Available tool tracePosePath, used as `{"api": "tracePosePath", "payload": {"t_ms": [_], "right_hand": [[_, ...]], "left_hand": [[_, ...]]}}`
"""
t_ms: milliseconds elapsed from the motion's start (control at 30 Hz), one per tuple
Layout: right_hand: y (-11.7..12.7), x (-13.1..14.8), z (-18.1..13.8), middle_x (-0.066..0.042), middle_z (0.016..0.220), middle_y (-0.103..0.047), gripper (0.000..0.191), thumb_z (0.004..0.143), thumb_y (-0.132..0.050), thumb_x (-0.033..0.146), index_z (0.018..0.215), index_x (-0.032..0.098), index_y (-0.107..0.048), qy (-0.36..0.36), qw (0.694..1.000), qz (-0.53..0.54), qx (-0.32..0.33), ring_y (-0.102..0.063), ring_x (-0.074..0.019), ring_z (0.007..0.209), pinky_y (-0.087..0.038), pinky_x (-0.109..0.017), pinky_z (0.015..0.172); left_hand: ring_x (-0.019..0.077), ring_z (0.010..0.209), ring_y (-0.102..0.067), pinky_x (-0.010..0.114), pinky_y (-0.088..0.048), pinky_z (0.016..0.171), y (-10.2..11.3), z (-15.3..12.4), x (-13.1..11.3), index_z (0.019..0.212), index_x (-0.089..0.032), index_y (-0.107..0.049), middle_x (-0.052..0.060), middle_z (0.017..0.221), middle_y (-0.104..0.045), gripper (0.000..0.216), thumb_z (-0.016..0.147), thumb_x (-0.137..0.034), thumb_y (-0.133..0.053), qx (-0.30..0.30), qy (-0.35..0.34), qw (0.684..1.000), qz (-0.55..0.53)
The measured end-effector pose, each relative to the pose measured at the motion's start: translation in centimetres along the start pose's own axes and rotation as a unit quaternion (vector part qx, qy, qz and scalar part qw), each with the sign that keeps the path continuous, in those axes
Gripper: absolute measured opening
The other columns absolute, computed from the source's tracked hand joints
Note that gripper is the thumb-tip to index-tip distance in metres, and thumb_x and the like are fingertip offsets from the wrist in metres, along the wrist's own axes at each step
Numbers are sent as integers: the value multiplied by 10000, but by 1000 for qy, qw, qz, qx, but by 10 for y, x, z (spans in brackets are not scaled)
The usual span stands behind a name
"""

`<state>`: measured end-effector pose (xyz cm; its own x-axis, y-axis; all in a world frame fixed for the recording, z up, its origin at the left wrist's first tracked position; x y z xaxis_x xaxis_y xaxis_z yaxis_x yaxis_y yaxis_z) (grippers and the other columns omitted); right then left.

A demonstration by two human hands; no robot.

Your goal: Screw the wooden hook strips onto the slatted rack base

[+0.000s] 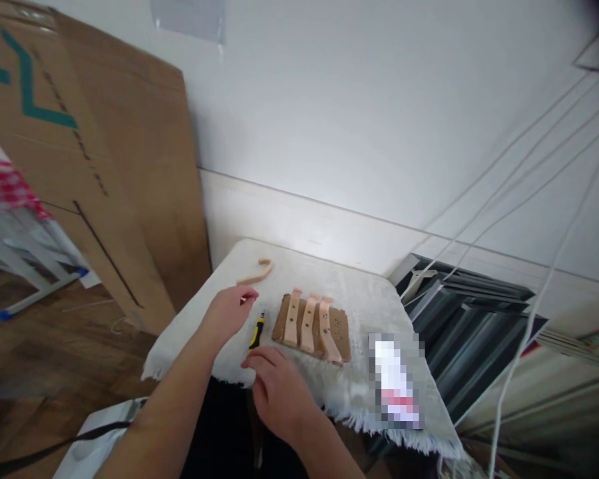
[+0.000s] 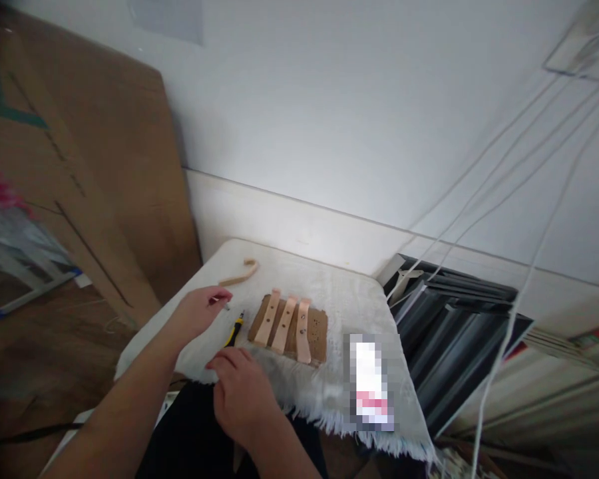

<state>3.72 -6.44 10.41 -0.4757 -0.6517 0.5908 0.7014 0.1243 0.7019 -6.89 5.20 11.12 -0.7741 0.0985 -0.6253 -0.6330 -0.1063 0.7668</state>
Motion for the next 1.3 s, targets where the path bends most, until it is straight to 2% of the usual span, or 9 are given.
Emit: {"api": "tracePosePath", "payload": {"t_ms": [100,233,467,600,867,967,1100,1233,1300], "right_hand": [[-37,-28,14,-100,1258,-595,530,712,-456,-36,1170,169,-625,-36,994,-98,28,-500,-250,1162,-437,-417,1010],[-52,-53,22,-93,1323,-579,508,779,-440,-35,1213,156,-624,-43,988,-144,28,-466,-257,1234,-392,-418,1062],[-72,-65,30,-108,1180,-668,317,875,-480,44,1083,153,-692,-41,981,-178,66,-500,-241,1218,-426,-393,1022],[-71,-62,33,-103,1034,-700,210,884,-521,96,958,157,-708,-23,980,-188,64,-535,-233,1136,-446,-359,983],[-45,-22,13,-43,994,-675,295,806,-480,30,984,211,-631,37,989,-141,24,-547,-197,1001,-451,-334,909],[-16,0,-1,-44,908,-641,325,690,-460,30,927,212,-586,43,995,-84,-35,-544,-206,900,-465,-346,828],[65,18,-23,-26,837,-584,383,574,-449,47,902,233,-518,84,984,25,-158,-547,-199,811,-469,-342,759],[155,-22,-31,-23,868,-546,340,709,-445,69,989,254,-496,43,951,143,-272,-543,-173,773,-477,-289,659],[181,-55,-26,-11,848,-531,264,762,-492,109,986,250,-493,18,934,174,-311,-538,-157,751,-483,-274,657]], "left_hand": [[208,920,-650,285,-465,816,-26,-10,29,939,-136,-714,97,979,-732,280,849,-157,-450,53,35,997,41],[214,907,-661,292,-469,809,-51,-21,54,921,-124,-722,114,966,-738,276,839,-129,-458,75,37,996,38],[202,944,-664,289,-472,854,-67,-26,67,966,-149,-732,91,1005,-740,316,799,-115,-465,77,10,997,10],[195,946,-669,285,-477,876,-66,-27,65,950,-169,-743,68,998,-746,342,762,-97,-467,63,-3,998,-10],[187,983,-659,296,-510,873,-40,-31,51,1018,-161,-695,84,1068,-716,348,866,-192,-383,-75,8,996,-54],[184,883,-672,284,-544,768,-27,-33,30,916,-188,-691,60,966,-728,303,845,-232,-400,-129,-12,984,-124],[178,753,-670,286,-553,706,-11,-29,-8,872,-198,-682,38,837,-723,274,826,-258,-418,-150,-28,963,-221],[183,824,-659,283,-534,756,-15,-18,-90,887,-179,-703,61,886,-725,278,853,-293,-453,-18,-164,954,-252],[178,853,-651,270,-525,753,-28,-10,-127,956,-178,-704,68,932,-720,291,874,-352,-485,69,-210,941,-255]]}}
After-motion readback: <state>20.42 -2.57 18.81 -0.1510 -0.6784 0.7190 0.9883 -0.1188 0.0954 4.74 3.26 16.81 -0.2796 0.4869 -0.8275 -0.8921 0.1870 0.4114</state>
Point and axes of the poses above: each hand's wrist, its own z-axis towards the middle knuckle, its own y-axis out of the back of the hand, x = y × z, the point moved 10 cm from there along z, towards the middle knuckle
